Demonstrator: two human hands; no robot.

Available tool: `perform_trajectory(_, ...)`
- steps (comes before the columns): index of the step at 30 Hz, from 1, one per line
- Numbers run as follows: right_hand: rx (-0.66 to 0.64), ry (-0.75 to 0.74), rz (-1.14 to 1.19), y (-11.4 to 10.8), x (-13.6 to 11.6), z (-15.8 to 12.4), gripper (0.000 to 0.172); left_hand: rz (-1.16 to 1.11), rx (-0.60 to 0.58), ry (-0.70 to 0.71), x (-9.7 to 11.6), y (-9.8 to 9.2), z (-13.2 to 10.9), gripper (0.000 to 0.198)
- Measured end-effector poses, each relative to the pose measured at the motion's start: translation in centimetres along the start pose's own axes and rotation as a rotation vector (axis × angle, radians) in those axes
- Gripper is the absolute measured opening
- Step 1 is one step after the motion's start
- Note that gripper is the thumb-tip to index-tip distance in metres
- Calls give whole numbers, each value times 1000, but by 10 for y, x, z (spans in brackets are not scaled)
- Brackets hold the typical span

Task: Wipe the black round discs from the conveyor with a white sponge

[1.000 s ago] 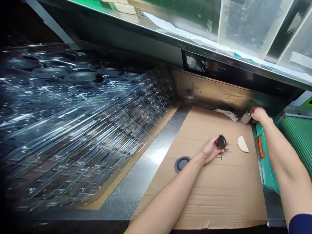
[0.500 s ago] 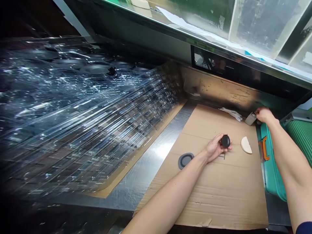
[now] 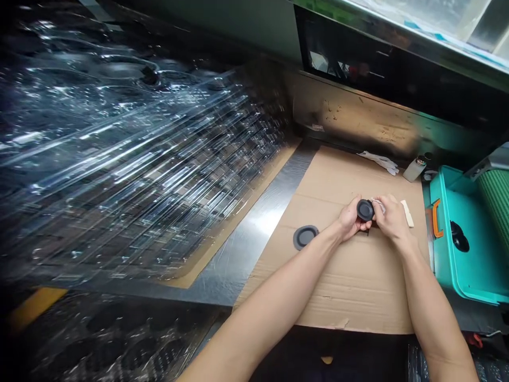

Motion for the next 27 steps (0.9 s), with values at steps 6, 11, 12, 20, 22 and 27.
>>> perform_trajectory(6, 5, -52, -33, 12, 11, -8, 19, 164, 65, 63, -4, -2, 4, 64)
perform_trajectory(11, 33, -46, -71, 16, 12, -15, 20, 312, 131, 147, -7, -4, 4, 66)
perform_trajectory(12, 37, -47, -69, 18, 11, -15, 20, 314, 139, 158, -7, -4, 4, 66)
perform_trajectory(20, 70, -19, -20, 10, 6, -21, 21, 244, 129, 132, -6, -5, 4, 69)
perform_trajectory(22, 114, 3, 19, 3, 6, -23, 21, 231, 128, 117, -6, -5, 3, 68)
perform_trajectory(27, 84, 5, 25, 9, 9, -21, 19, 326, 131, 151, -7, -5, 2, 67)
Point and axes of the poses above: each hand's wrist, its own z-axis towards the middle knuckle, its own y-axis out of the palm, x = y × z, the point moved 7 cm from there along z, towards the middle knuckle, and after that the axes turned 2 degrees about -y, right-handed, at the moved point
